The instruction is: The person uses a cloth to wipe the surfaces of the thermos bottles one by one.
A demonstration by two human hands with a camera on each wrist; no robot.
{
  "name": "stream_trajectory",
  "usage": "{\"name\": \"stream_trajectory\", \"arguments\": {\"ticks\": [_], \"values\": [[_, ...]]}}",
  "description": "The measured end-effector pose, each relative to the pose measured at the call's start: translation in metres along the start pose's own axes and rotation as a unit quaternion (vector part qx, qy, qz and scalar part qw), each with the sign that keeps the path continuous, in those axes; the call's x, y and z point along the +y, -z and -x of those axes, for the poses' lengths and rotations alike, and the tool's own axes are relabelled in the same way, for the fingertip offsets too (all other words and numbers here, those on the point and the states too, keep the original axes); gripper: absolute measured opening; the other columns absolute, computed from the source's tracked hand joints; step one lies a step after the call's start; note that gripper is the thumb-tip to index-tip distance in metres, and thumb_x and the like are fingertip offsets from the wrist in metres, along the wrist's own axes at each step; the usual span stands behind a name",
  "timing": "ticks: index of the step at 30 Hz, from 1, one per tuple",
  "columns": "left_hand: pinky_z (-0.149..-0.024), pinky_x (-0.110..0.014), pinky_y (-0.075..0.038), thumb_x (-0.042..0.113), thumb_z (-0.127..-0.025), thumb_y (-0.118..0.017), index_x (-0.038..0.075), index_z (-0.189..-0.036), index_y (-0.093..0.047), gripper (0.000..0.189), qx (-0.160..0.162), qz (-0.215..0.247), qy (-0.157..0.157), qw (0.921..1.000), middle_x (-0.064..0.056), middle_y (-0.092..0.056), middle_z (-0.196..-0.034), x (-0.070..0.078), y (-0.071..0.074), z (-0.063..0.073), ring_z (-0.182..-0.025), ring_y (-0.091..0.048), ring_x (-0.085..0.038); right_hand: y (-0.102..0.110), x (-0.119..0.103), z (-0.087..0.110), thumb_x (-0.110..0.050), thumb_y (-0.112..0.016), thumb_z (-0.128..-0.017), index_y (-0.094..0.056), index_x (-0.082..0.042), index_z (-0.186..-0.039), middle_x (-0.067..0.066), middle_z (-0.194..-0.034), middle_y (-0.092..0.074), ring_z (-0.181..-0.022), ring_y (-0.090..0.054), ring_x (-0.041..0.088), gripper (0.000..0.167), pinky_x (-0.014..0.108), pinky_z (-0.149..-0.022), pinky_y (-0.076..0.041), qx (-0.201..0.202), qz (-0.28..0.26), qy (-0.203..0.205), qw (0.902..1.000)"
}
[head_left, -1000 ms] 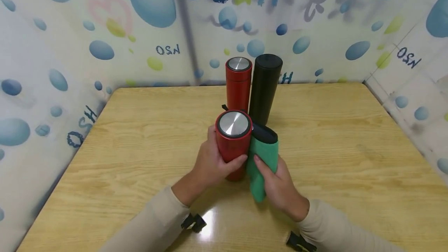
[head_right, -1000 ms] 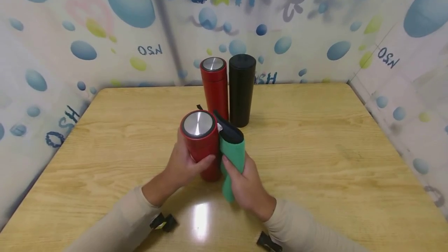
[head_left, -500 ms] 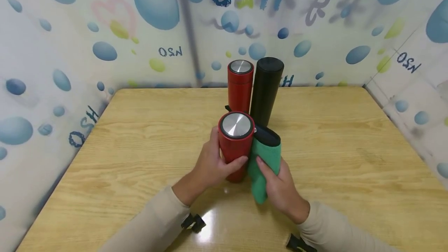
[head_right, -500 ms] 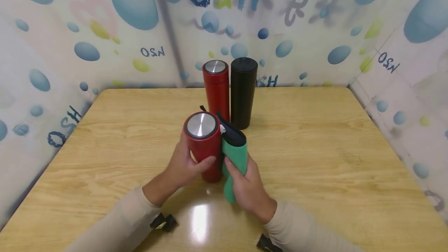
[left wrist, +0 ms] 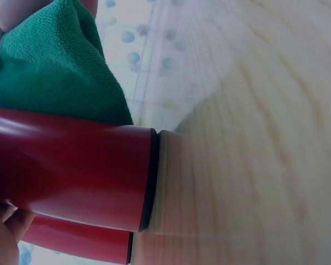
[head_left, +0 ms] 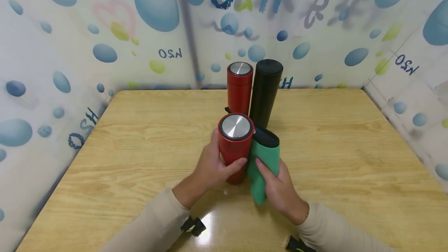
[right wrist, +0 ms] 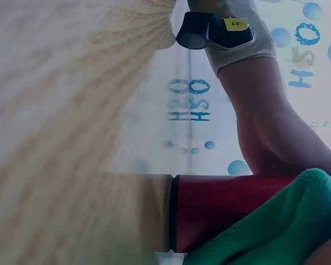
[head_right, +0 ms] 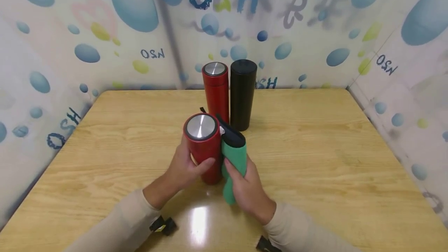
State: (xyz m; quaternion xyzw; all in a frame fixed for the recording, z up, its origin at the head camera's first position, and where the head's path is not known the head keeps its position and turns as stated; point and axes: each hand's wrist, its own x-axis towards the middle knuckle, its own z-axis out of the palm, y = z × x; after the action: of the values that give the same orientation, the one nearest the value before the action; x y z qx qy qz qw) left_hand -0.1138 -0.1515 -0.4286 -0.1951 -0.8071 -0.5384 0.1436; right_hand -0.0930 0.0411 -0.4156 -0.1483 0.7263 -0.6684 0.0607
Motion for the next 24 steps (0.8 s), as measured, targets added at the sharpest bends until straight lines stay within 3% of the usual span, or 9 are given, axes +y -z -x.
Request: {"name": "stream_trajectory", "arguments": {"ticks": [6, 11, 18, 24], "values": [[-0.099, -0.038, -0.056, 0.021, -0.083, -0.077, 0.012, -0.144, -0.031, 0.077, 0.000, -0.001, 0.002, 1.0000, -0.003, -0.056, -0.138, -0.0015, -0.0008, 0.0022, -0.125, -0.057, -0.018, -0.0012, 0.0014, 0.0031, -0.009, -0.046, -0.104, -0.045, 0.005, -0.136, 0.008, -0.116, -0.060, -0.102, -0.062, 0.008, 0.035, 0.021, -0.088, -0.054, 0.010, -0.012, 0.030, 0.9994], [-0.097, -0.038, -0.057, 0.023, -0.084, -0.076, 0.012, -0.143, -0.031, 0.075, -0.003, -0.003, 0.008, 1.0000, -0.003, -0.057, -0.137, -0.0032, -0.0007, 0.0038, -0.124, -0.058, -0.018, -0.0018, 0.0038, 0.0019, -0.012, -0.047, -0.105, -0.047, 0.003, -0.135, 0.010, -0.111, -0.060, -0.097, -0.061, 0.010, 0.033, 0.023, -0.086, -0.053, -0.002, 0.000, 0.008, 1.0000], [-0.098, -0.038, -0.056, 0.026, -0.084, -0.075, 0.014, -0.147, -0.028, 0.080, -0.002, 0.004, -0.001, 1.0000, -0.001, -0.054, -0.140, -0.0024, 0.0010, 0.0018, -0.128, -0.054, -0.016, -0.0012, 0.0055, -0.0043, -0.016, -0.044, -0.106, -0.044, -0.001, -0.139, 0.013, -0.122, -0.058, -0.108, -0.059, 0.016, 0.036, 0.022, -0.094, -0.051, -0.031, 0.012, -0.001, 0.9994], [-0.098, -0.038, -0.056, 0.024, -0.082, -0.078, 0.015, -0.148, -0.028, 0.084, -0.006, 0.007, 0.000, 1.0000, -0.001, -0.055, -0.140, -0.0007, -0.0005, 0.0011, -0.128, -0.054, -0.017, -0.0008, 0.0043, -0.0017, -0.015, -0.045, -0.106, -0.044, 0.000, -0.137, 0.011, -0.117, -0.058, -0.104, -0.059, 0.015, 0.035, 0.023, -0.090, -0.052, -0.017, 0.008, -0.014, 0.9997]]}}
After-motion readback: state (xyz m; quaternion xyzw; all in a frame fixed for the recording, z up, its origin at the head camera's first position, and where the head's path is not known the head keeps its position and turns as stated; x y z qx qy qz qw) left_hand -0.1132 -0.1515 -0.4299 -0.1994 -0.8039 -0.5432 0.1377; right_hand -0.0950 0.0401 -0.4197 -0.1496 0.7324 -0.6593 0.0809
